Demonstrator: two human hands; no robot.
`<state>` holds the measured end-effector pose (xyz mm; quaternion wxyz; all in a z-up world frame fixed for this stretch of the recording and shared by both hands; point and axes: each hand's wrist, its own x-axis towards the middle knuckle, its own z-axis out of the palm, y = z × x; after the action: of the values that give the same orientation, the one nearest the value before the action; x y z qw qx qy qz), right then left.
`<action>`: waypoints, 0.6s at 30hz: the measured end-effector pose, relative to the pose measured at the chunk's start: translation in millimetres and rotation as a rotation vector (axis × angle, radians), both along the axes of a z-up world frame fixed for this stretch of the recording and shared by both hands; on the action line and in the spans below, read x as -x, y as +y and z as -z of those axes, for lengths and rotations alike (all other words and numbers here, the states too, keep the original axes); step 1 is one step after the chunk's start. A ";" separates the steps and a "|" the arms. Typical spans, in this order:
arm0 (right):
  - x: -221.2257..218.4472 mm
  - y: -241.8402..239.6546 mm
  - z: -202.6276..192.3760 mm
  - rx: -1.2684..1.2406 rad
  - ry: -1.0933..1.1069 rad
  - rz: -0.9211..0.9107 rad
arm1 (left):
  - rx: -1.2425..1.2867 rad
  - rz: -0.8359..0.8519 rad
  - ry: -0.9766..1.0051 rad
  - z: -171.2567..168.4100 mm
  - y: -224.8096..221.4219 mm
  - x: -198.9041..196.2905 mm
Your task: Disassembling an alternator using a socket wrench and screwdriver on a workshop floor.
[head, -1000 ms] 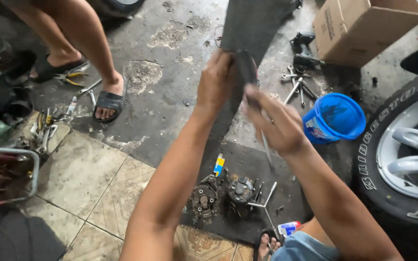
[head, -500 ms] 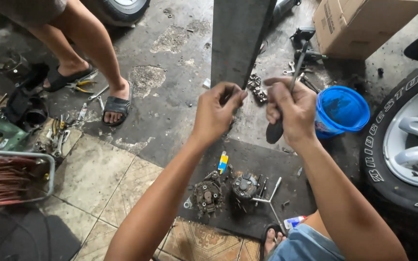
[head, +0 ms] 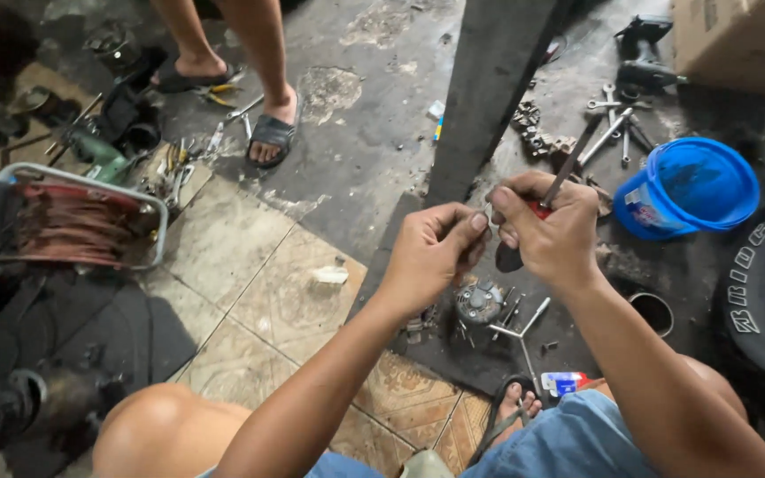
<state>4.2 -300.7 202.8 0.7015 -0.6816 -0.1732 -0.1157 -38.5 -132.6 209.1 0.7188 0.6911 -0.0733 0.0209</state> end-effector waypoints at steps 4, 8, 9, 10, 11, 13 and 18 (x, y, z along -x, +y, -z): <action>13.3 9.9 9.8 -0.187 0.028 -0.132 | 0.884 0.284 0.468 7.7 5.5 24.8; 15.3 13.5 29.8 -0.286 0.055 -0.186 | 1.278 0.550 0.464 36.7 2.3 34.5; 15.5 14.6 30.6 -0.285 0.056 -0.197 | 1.281 0.541 0.456 42.0 0.9 34.7; 15.3 15.6 31.5 -0.285 0.071 -0.207 | 1.370 0.591 0.440 47.2 -0.4 34.7; 15.1 16.5 32.6 -0.285 0.088 -0.217 | 1.459 0.643 0.424 52.8 -1.9 34.3; 18.9 17.7 26.9 -0.290 0.122 -0.244 | 1.379 0.581 0.424 49.9 3.1 35.1; 19.4 16.8 29.7 -0.307 0.233 -0.305 | 1.212 0.468 0.421 49.1 13.0 37.3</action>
<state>-15.2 -283.9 173.1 0.8215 -0.5416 -0.1724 0.0460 -75.9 -119.6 160.1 0.9634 0.1216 -0.0546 -0.2325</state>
